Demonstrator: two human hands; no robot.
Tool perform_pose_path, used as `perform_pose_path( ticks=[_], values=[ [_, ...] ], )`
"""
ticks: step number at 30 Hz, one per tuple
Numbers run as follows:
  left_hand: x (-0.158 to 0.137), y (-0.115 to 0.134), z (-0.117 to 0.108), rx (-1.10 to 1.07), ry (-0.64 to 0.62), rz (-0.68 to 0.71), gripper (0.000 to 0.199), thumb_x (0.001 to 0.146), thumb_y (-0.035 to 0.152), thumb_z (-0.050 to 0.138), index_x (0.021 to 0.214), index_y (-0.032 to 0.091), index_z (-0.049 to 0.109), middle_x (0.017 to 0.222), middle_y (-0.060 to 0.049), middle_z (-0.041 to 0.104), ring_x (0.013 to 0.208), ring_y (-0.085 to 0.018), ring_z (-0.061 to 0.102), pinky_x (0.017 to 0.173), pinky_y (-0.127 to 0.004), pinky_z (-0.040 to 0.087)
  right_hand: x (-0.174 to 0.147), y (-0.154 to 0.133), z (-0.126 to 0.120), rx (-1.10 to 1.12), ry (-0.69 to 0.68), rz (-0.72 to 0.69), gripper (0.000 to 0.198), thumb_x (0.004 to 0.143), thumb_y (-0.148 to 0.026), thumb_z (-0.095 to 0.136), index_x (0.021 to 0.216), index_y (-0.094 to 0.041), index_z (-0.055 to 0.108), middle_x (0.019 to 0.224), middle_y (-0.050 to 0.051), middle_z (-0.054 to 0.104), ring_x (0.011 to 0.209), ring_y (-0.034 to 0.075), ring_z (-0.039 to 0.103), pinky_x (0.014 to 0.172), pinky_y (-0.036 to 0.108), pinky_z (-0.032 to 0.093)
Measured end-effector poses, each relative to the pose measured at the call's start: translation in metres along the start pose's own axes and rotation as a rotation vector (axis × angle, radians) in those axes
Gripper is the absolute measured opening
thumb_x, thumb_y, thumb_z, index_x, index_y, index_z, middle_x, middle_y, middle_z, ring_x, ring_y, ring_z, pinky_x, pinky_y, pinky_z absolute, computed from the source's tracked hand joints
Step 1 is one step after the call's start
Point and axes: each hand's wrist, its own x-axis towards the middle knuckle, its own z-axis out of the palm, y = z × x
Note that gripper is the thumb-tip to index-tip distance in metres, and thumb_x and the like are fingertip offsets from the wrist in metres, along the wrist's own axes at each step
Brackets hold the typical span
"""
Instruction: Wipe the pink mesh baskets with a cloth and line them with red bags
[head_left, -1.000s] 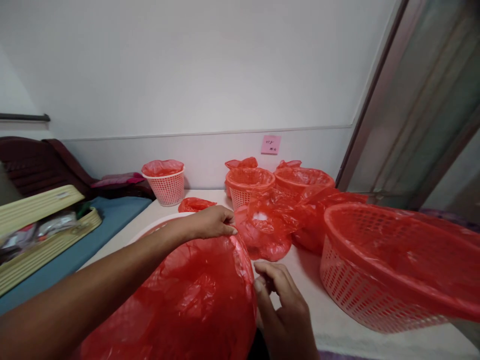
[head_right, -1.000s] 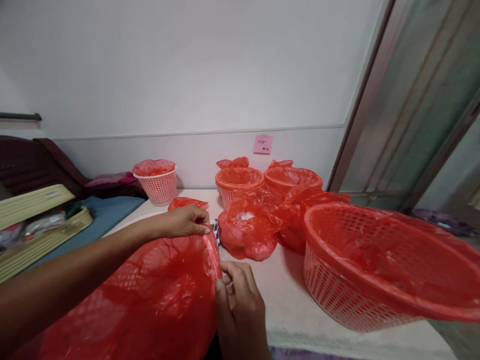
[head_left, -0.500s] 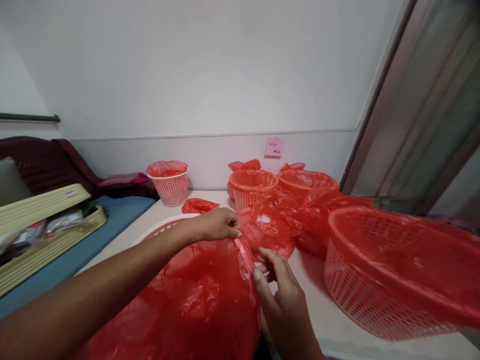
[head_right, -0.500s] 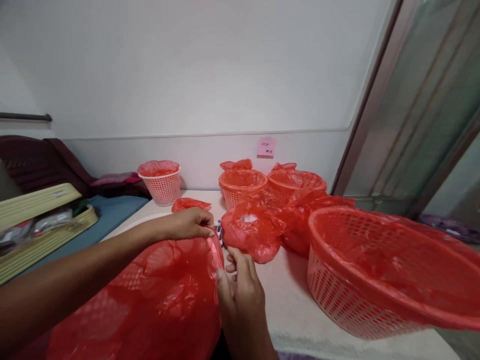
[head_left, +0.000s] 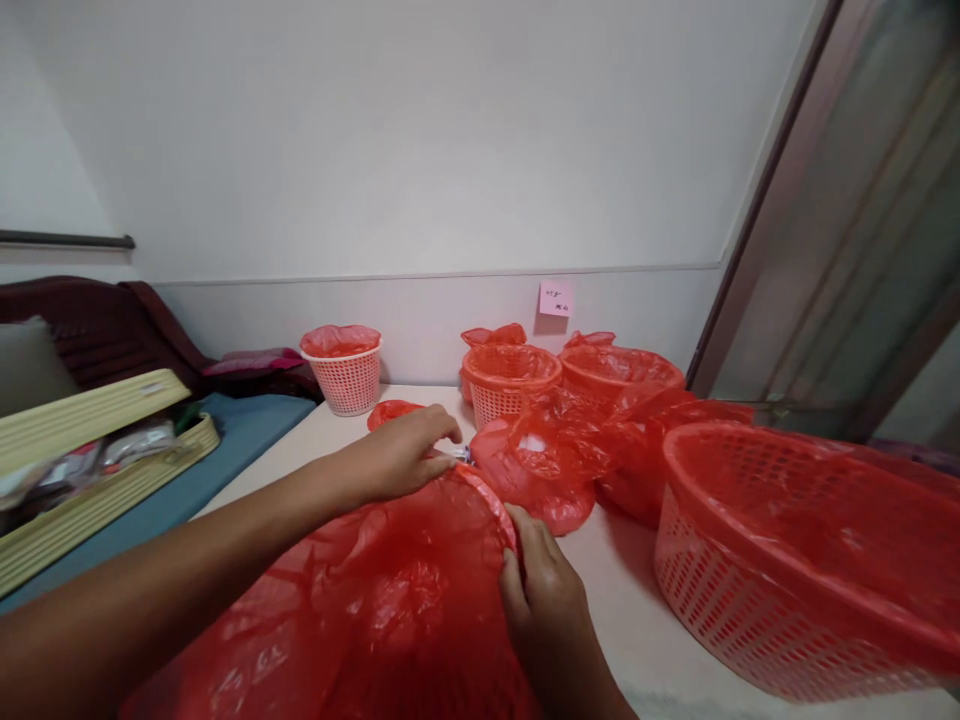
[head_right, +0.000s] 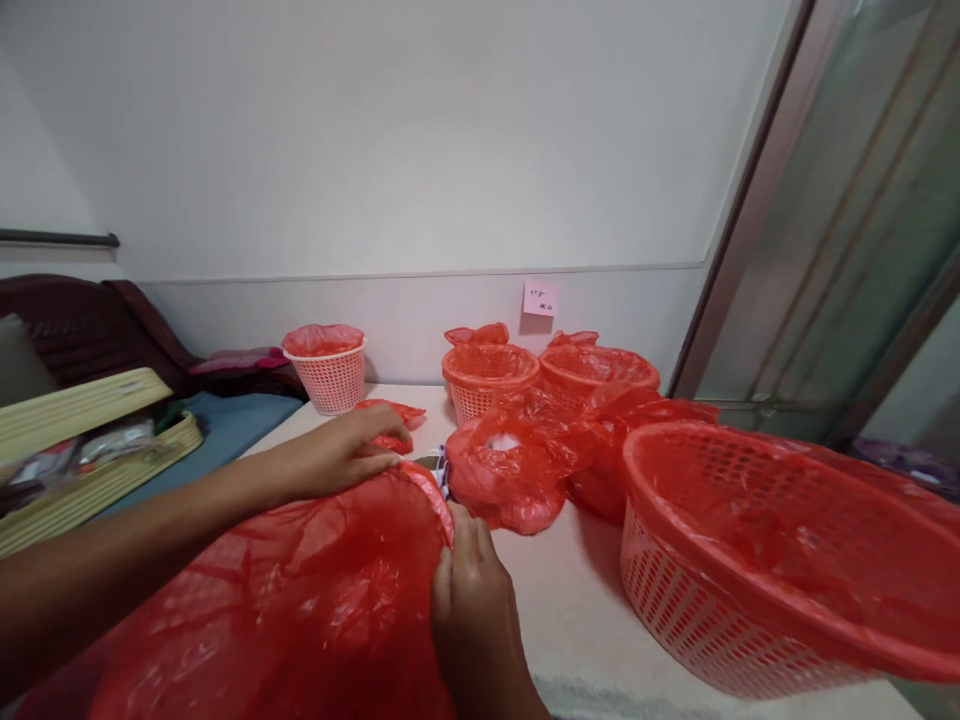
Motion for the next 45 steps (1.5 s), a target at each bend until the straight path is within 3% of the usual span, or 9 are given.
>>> perform_pose_path(
  ticks=[4, 10, 13, 18, 23, 26, 32, 40, 45],
  values=[
    [-0.034, -0.006, -0.011, 0.109, 0.116, -0.146, 0.023, 0.091, 0.037, 0.042, 0.086, 0.021, 0.057, 0.083, -0.003, 0.062, 0.074, -0.017, 0.054, 0.065, -0.029, 0.036, -0.003, -0.001, 0.002, 0.082, 0.062, 0.064, 0.041, 0.088, -0.011, 0.036, 0.127, -0.018, 0.047, 0.108, 0.009, 0.062, 0.100, 0.019, 0.062, 0.085, 0.032, 0.053],
    [-0.057, -0.007, -0.013, 0.056, -0.128, -0.259, 0.032, 0.091, 0.047, 0.041, 0.092, 0.023, 0.063, 0.091, -0.004, 0.067, 0.081, -0.020, 0.058, 0.073, -0.031, 0.039, -0.003, -0.003, 0.006, 0.102, 0.067, 0.105, 0.039, 0.087, -0.012, 0.037, 0.124, -0.021, 0.049, 0.110, 0.008, 0.063, 0.103, 0.020, 0.061, 0.086, 0.033, 0.052],
    [-0.053, -0.002, -0.012, -0.157, -0.146, -0.238, 0.026, 0.088, 0.042, 0.046, 0.096, 0.023, 0.062, 0.091, -0.001, 0.065, 0.081, -0.018, 0.056, 0.074, -0.030, 0.039, -0.003, -0.003, 0.008, 0.096, 0.068, 0.091, 0.040, 0.087, -0.012, 0.037, 0.125, -0.021, 0.048, 0.110, 0.008, 0.063, 0.103, 0.020, 0.061, 0.086, 0.033, 0.051],
    [-0.045, -0.011, -0.008, -0.442, -0.068, -0.393, 0.028, 0.077, 0.045, 0.060, 0.072, 0.019, 0.051, 0.061, 0.006, 0.044, 0.055, -0.010, 0.039, 0.053, -0.025, 0.034, -0.005, -0.002, 0.007, 0.088, 0.053, 0.095, 0.038, 0.089, -0.013, 0.037, 0.125, -0.021, 0.047, 0.111, 0.009, 0.062, 0.103, 0.020, 0.061, 0.086, 0.034, 0.051],
    [-0.043, -0.026, -0.015, -0.588, -0.074, -0.411, 0.033, 0.075, 0.050, 0.061, 0.075, 0.018, 0.052, 0.056, 0.008, 0.044, 0.045, -0.007, 0.035, 0.044, -0.021, 0.026, -0.007, -0.005, 0.005, 0.103, 0.045, 0.091, 0.039, 0.089, -0.013, 0.037, 0.126, -0.023, 0.046, 0.114, 0.007, 0.062, 0.106, 0.019, 0.060, 0.089, 0.032, 0.050],
    [-0.035, -0.028, -0.024, -0.615, -0.089, -0.401, 0.032, 0.071, 0.046, 0.066, 0.075, 0.016, 0.057, 0.057, 0.006, 0.048, 0.047, -0.006, 0.036, 0.045, -0.021, 0.025, -0.007, -0.006, 0.004, 0.110, 0.033, 0.100, 0.039, 0.089, -0.013, 0.036, 0.126, -0.023, 0.046, 0.113, 0.007, 0.062, 0.106, 0.018, 0.060, 0.090, 0.032, 0.050],
    [-0.009, -0.029, -0.025, -0.611, -0.007, -0.365, 0.031, 0.060, 0.039, 0.069, 0.079, 0.017, 0.058, 0.071, 0.002, 0.060, 0.063, -0.011, 0.052, 0.061, -0.025, 0.041, -0.007, -0.002, 0.006, 0.082, 0.053, 0.081, 0.040, 0.088, -0.013, 0.037, 0.126, -0.021, 0.047, 0.112, 0.007, 0.062, 0.104, 0.019, 0.060, 0.090, 0.033, 0.050],
    [0.009, -0.060, -0.024, -0.440, 0.043, -0.417, 0.020, 0.057, 0.030, 0.071, 0.068, 0.016, 0.062, 0.059, 0.003, 0.059, 0.057, -0.012, 0.049, 0.056, -0.024, 0.036, -0.005, -0.004, 0.006, 0.043, 0.050, 0.075, 0.042, 0.089, -0.013, 0.036, 0.129, -0.020, 0.044, 0.115, 0.008, 0.062, 0.107, 0.019, 0.060, 0.090, 0.033, 0.051],
    [0.011, -0.073, -0.022, -0.497, -0.022, -0.424, 0.014, 0.057, 0.023, 0.073, 0.064, 0.016, 0.065, 0.058, 0.002, 0.061, 0.057, -0.012, 0.051, 0.054, -0.024, 0.034, -0.005, -0.002, 0.005, -0.014, 0.094, 0.007, 0.045, 0.089, -0.012, 0.036, 0.133, -0.019, 0.043, 0.120, 0.008, 0.062, 0.112, 0.017, 0.059, 0.092, 0.030, 0.052]
  ],
)
